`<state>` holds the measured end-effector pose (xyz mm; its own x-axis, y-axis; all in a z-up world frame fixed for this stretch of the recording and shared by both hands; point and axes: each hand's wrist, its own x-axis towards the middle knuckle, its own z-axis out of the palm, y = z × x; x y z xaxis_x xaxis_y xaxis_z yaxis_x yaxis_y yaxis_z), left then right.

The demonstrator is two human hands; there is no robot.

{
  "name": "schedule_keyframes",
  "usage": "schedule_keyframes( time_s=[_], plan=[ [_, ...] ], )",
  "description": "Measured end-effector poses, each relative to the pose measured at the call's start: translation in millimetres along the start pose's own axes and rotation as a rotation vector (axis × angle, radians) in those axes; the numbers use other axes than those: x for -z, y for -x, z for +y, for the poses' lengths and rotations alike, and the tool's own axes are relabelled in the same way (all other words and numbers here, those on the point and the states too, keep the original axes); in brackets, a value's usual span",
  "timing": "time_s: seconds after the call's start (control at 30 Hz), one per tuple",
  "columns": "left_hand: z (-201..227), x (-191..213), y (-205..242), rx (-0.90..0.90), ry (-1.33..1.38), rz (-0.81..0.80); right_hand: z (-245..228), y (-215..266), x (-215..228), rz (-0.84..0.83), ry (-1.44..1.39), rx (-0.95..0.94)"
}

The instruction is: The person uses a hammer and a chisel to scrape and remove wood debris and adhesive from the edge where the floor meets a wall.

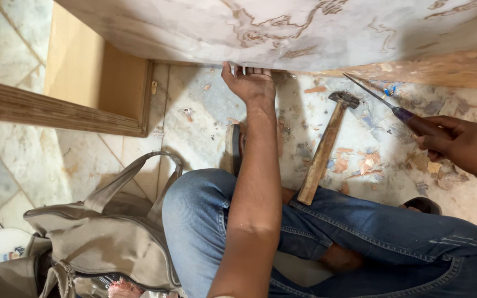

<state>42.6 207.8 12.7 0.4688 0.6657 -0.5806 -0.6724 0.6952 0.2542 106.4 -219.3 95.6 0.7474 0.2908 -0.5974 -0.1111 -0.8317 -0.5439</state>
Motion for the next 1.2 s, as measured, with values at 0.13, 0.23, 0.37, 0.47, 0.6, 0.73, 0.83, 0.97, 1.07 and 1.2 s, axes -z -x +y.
schedule_keyframes(
  time_s=[0.13, 0.23, 0.37, 0.47, 0.6, 0.73, 0.83, 0.97, 1.07, 1.2],
  plan=[
    [0, 8, -6, -0.107, -0.072, 0.044, -18, 9, -12, 0.023, 0.017, 0.03],
    [-7, 8, 0, -0.005, -0.183, 0.047, -27, 15, -17, 0.0, 0.037, 0.018],
    [-10, 5, 7, -0.054, -0.213, -0.058, -29, 17, -16, -0.035, -0.014, 0.014],
    [-11, 4, 9, -0.029, -0.22, -0.042, -28, 18, -14, -0.049, -0.054, 0.03],
    [-10, 10, 7, 0.107, -0.121, -0.151, -31, 21, -11, -0.04, -0.027, 0.046],
    [-20, 17, 6, 0.171, -0.168, -0.255, -31, 21, -7, -0.049, -0.062, 0.083],
    [-31, 23, 7, 0.232, -0.149, -0.238, -31, 19, -7, -0.075, -0.123, 0.071],
    [-48, 32, 9, 0.108, -0.45, -0.075, -34, 17, -5, -0.071, -0.131, 0.043],
    [-73, 57, 37, 0.047, -0.864, -0.004, -32, 9, 10, -0.097, -0.065, 0.03],
    [-124, 69, 98, 0.349, -1.141, -0.292, -17, -38, 37, -0.19, 0.048, 0.071]
  ],
)
